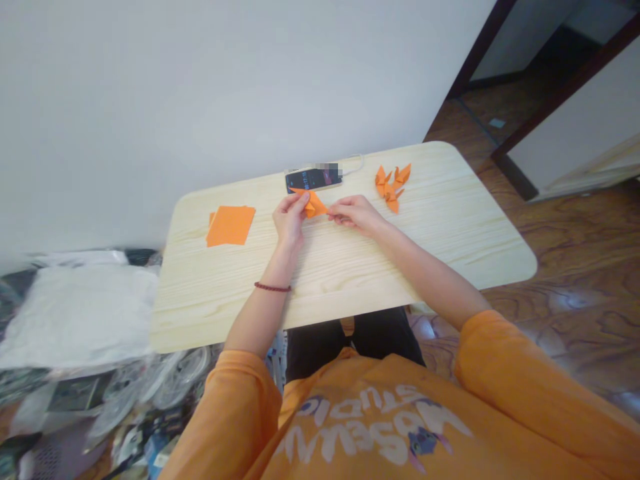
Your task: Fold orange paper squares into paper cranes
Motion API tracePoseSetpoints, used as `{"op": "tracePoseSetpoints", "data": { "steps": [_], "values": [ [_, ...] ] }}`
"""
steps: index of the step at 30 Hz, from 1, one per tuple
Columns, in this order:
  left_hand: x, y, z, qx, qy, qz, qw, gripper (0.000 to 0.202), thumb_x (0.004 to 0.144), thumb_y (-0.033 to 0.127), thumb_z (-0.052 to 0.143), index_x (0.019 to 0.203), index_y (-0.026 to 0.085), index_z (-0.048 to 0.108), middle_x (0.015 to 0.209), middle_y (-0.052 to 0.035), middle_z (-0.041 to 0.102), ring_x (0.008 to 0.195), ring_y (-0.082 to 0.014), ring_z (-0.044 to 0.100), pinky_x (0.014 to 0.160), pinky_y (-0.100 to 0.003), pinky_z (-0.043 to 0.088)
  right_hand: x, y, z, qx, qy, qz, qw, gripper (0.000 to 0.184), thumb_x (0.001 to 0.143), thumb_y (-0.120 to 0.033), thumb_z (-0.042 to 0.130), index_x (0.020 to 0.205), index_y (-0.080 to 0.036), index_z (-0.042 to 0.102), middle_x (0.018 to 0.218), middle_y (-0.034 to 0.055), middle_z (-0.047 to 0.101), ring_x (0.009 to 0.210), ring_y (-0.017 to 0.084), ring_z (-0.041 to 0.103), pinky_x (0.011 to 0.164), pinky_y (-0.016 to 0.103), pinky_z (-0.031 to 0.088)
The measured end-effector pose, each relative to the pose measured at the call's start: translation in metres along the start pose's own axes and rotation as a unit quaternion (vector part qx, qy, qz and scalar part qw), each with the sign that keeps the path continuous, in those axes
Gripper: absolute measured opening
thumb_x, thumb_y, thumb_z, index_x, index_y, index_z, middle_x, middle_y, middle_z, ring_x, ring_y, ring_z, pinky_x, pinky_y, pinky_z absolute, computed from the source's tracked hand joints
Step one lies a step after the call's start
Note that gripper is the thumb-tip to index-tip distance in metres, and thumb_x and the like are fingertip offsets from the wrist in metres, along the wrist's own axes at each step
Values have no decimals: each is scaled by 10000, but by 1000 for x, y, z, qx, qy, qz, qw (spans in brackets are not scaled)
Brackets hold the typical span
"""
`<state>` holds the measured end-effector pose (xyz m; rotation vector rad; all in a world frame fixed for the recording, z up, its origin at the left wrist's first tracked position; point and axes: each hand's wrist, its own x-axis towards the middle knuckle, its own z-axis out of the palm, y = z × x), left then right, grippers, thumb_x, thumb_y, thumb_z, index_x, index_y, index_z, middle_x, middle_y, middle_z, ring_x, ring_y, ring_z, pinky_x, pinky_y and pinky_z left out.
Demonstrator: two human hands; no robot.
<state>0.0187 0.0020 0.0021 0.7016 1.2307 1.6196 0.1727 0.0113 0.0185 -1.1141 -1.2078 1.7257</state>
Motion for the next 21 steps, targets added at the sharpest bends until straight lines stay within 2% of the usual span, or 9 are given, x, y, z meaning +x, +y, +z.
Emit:
{"op": "tracePoseSetpoints", "data": {
  "steps": [10,15,21],
  "values": [
    [-6,5,3,22,27,-3,999,323,519,332,825,675,194,578,678,17,667,650,-123,647,599,-229,511,-1,-3,-5,-49,53,-31,997,102,681,-174,649,604,-107,657,617,46,654,464,47,463,362,159,244],
    [-10,4,5,51,-12,11,999,321,526,334,830,679,182,592,696,-5,684,654,-140,656,604,-249,517,-1,-6,-2,-9,67,-43,997,119,729,-228,654,684,-118,665,687,46,672,481,48,475,364,158,237],
    [-16,2,9,94,-64,46,992,280,543,299,831,685,159,635,718,-38,697,668,-153,668,660,-275,528,-1,-7,0,-1,63,-45,997,142,687,-213,720,648,-126,616,493,-13,541,435,56,434,370,165,215]
  ]
}}
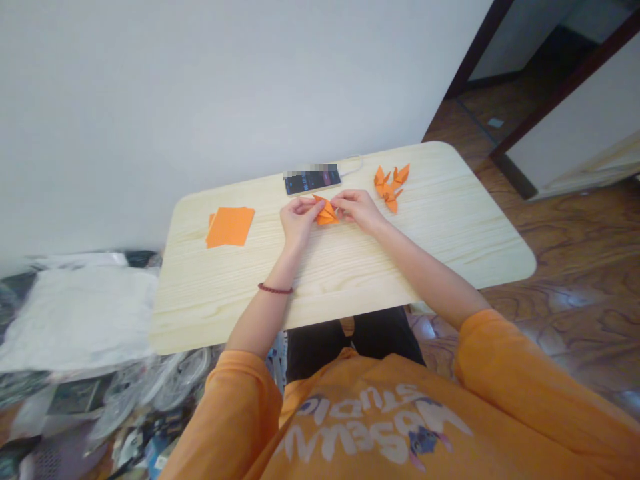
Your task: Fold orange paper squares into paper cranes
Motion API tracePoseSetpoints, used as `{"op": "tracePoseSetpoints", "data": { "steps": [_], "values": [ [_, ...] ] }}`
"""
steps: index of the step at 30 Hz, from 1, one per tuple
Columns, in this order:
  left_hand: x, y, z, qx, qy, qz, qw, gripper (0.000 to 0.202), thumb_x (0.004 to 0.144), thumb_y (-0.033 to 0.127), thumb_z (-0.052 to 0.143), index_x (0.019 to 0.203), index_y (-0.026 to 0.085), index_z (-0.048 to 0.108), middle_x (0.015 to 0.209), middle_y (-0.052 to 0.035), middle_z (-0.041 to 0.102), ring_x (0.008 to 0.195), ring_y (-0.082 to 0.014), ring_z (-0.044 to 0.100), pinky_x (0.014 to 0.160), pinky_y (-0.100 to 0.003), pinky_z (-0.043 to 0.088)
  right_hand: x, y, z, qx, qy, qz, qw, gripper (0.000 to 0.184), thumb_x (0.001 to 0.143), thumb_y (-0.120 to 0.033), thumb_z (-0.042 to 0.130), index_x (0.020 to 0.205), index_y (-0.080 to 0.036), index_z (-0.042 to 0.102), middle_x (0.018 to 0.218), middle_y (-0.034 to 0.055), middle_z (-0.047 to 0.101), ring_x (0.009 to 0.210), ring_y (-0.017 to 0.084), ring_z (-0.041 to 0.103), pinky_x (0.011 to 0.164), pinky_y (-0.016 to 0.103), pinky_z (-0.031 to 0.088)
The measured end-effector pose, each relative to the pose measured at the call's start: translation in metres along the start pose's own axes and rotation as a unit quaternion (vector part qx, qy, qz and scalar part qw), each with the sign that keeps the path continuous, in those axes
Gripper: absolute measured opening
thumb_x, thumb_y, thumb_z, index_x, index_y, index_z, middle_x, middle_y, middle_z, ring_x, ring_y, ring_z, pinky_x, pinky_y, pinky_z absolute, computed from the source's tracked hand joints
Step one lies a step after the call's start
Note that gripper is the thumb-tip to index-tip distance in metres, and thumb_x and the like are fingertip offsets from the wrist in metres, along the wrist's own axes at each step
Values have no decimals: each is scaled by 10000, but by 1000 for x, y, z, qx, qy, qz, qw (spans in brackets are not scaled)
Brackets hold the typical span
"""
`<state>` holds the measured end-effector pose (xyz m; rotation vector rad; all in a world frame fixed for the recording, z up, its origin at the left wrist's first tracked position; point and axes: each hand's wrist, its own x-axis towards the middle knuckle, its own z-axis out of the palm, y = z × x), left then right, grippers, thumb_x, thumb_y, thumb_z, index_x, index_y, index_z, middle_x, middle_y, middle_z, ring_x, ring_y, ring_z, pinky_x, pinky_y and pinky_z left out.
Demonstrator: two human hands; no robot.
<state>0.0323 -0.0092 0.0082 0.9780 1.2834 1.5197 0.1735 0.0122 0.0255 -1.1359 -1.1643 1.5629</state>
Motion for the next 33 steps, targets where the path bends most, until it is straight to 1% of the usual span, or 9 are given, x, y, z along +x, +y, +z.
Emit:
{"op": "tracePoseSetpoints", "data": {
  "steps": [4,10,17,22,25,30,33],
  "values": [
    [-2,1,1,20,-5,33,999,238,559,273,824,661,164,639,700,-31,691,653,-146,661,679,-272,531,-1,-1,1,16,-1,18,1000,134,685,-168,698,625,-132,583,480,-26,506,438,53,433,373,156,196],
    [-1,-2,1,49,-1,76,996,212,594,300,803,665,177,645,697,-22,689,647,-133,647,678,-254,533,-4,-3,4,31,-23,32,999,89,696,-128,638,631,-133,578,465,-35,488,423,42,399,367,150,173],
    [-1,-4,2,39,36,91,994,166,615,261,788,662,174,655,693,-22,687,648,-133,648,674,-255,524,-4,-4,6,21,-29,33,999,118,702,-105,605,593,-127,566,440,-27,488,403,43,386,356,156,165],
    [2,-4,1,28,81,100,991,162,619,254,778,657,173,643,665,-1,675,619,-116,638,637,-230,516,-2,-1,6,10,-46,43,998,158,709,-81,555,556,-118,546,444,-27,489,382,30,386,338,146,159],
    [5,-5,-2,29,97,111,989,161,619,253,770,660,165,641,667,0,676,619,-113,640,630,-221,517,-1,2,5,2,-56,38,998,166,716,-93,546,552,-119,544,436,-30,487,361,27,371,324,151,155],
    [9,-8,-4,33,107,100,989,170,630,276,755,676,162,638,677,1,682,633,-115,649,629,-221,527,0,4,4,2,-59,43,997,131,699,-98,556,570,-114,561,498,-13,543,394,28,416,322,145,172],
    [13,-8,-8,22,132,93,987,181,629,283,753,683,161,631,688,2,683,652,-119,653,633,-223,530,0,4,2,-7,-62,51,997,125,692,-95,563,568,-111,573,513,-10,552,404,26,418,324,143,179]
  ]
}}
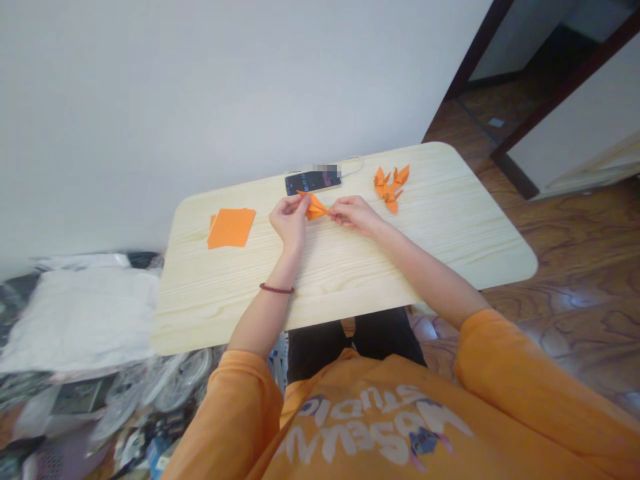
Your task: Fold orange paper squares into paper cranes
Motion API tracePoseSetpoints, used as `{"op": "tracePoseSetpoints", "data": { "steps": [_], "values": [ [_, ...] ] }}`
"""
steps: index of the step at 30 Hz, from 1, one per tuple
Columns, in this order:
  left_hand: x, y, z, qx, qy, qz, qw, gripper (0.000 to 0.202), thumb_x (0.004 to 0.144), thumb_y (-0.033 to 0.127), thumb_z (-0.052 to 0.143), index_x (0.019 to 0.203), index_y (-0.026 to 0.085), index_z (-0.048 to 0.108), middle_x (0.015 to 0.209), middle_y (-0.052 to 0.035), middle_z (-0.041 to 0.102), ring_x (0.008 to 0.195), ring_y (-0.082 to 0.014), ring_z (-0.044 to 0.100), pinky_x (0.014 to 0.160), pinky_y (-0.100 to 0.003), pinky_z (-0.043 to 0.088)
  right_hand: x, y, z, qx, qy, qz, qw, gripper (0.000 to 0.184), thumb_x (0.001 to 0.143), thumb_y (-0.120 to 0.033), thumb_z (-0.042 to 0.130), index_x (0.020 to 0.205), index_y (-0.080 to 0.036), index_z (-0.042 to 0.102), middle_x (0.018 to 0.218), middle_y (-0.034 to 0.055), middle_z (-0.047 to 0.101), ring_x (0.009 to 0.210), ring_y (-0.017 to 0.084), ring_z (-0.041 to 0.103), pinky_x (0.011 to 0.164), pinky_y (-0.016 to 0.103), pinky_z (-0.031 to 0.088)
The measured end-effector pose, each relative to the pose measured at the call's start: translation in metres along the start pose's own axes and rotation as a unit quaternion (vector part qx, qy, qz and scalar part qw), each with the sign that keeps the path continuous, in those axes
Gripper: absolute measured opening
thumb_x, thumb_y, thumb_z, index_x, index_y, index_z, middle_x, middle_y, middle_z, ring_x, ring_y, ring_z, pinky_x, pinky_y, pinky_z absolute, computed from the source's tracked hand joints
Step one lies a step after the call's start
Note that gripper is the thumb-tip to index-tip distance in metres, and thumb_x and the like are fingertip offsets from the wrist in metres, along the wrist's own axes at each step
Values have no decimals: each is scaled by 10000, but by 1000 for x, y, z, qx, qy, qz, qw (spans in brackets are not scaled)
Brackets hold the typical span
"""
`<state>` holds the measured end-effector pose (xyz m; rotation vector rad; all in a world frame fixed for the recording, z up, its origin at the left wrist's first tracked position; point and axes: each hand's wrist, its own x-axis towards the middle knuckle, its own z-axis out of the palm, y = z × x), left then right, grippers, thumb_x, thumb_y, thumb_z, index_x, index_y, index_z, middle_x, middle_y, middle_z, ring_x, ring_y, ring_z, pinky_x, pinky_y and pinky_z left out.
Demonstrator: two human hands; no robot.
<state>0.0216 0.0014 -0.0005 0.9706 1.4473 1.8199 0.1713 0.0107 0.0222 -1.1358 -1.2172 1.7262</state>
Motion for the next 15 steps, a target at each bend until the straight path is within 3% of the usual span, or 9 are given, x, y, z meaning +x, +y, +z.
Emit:
{"op": "tracePoseSetpoints", "data": {
  "steps": [4,9,15],
  "values": [
    [7,0,-4,4,35,-26,999,184,625,274,750,693,158,623,691,5,679,668,-123,655,622,-221,526,-1,-2,-1,-5,9,14,1000,124,692,-110,599,570,-115,578,524,-10,554,430,27,425,339,139,201],
    [3,2,-2,-20,18,-20,999,194,616,280,756,690,157,627,686,-6,679,664,-138,659,618,-244,532,2,1,2,-18,36,-39,998,108,722,-213,648,669,-123,623,616,8,622,441,32,417,350,162,209],
    [-7,2,4,-26,-20,-26,999,203,612,288,762,680,161,619,693,-15,686,665,-145,664,626,-253,541,6,7,3,-74,34,-69,994,127,726,-199,618,618,-134,604,416,-55,468,377,36,350,377,173,227]
  ]
}}
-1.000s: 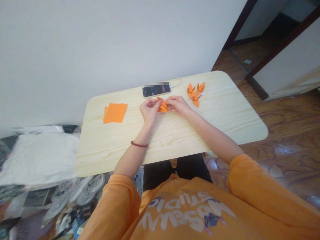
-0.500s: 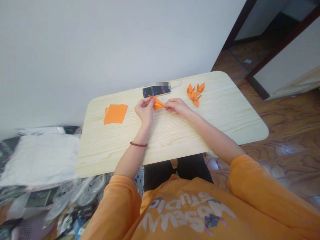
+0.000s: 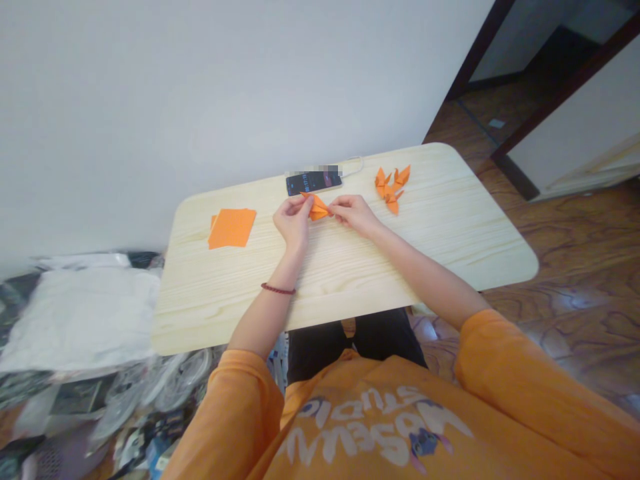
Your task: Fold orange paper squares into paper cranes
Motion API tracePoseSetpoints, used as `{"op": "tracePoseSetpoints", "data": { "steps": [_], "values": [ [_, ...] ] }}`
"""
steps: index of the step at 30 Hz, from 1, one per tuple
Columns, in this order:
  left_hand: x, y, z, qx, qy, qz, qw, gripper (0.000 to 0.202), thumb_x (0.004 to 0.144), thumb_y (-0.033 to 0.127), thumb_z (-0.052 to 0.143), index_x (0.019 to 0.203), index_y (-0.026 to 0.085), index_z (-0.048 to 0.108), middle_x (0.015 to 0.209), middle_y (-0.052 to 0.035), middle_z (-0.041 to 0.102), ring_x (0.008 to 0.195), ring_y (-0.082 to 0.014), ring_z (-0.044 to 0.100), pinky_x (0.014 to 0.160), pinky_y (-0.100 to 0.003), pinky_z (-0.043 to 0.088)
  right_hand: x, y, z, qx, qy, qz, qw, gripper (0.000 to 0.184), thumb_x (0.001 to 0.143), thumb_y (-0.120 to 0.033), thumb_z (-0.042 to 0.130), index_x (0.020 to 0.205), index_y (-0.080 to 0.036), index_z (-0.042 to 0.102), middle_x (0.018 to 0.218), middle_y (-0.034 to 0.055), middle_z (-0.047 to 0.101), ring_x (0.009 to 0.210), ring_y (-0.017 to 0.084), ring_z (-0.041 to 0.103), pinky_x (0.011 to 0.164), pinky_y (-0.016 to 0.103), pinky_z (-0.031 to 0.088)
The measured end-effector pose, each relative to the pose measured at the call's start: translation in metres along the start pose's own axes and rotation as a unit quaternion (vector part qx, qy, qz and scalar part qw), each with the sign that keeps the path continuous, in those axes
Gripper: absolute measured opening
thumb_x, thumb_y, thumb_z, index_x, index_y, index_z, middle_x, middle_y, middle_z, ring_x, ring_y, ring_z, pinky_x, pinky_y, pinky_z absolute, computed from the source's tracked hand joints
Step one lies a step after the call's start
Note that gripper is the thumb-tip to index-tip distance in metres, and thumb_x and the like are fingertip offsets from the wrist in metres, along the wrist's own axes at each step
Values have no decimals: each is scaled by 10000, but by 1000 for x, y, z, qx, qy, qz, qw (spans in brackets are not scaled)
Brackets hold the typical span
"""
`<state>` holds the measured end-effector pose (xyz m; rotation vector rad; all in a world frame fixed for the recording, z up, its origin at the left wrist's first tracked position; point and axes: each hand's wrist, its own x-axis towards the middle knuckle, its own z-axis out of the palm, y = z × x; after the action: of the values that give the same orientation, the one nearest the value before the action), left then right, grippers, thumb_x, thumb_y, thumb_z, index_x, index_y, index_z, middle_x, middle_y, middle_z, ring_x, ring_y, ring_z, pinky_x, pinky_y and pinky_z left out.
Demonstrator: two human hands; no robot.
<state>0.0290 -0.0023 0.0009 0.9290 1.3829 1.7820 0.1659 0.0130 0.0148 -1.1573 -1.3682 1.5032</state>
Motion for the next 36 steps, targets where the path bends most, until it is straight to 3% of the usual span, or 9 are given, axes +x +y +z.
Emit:
{"op": "tracePoseSetpoints", "data": {
  "steps": [6,9,13,17,21,27,36],
  "values": [
    [10,-1,-5,-24,68,-34,997,210,615,289,758,709,165,617,703,-4,680,682,-131,659,615,-232,529,-1,-3,-4,7,23,30,999,134,691,-136,607,562,-133,573,452,-39,491,401,37,378,369,168,225],
    [12,0,-6,-37,74,-64,995,231,599,288,771,712,165,611,698,-2,674,670,-125,654,608,-228,525,0,-3,-5,23,36,32,999,124,705,-156,619,589,-133,583,474,-33,500,413,39,381,363,165,223],
    [5,3,-2,-46,45,-79,995,255,583,288,785,698,168,592,682,3,669,637,-114,644,571,-203,501,0,-2,-3,40,37,4,999,99,705,-215,672,680,-138,615,528,-28,553,430,41,402,362,164,230],
    [-1,4,2,-54,19,-97,994,299,579,305,795,703,182,552,634,22,644,611,-108,635,547,-186,483,0,-3,-2,10,16,2,1000,98,685,-189,697,680,-126,621,460,-46,519,393,34,372,372,169,238],
    [-2,4,2,-54,-16,-117,992,310,593,290,778,789,203,554,658,31,647,659,-122,654,610,-218,525,2,-5,-4,17,54,-5,998,68,717,-160,657,684,-135,603,449,-54,507,380,37,375,367,166,242],
    [2,3,-2,-15,-124,-147,981,339,654,264,718,984,223,652,832,-22,693,703,-151,679,671,-290,552,4,-6,-7,41,97,-23,994,161,714,-227,693,692,-165,545,538,-43,546,449,55,455,374,161,290],
    [3,5,-5,9,-212,-177,961,324,653,359,758,920,199,670,827,-48,715,724,-159,688,697,-309,554,9,-4,-13,0,130,-91,987,102,706,-227,669,737,-170,590,711,6,619,641,94,550,491,172,388]
  ]
}}
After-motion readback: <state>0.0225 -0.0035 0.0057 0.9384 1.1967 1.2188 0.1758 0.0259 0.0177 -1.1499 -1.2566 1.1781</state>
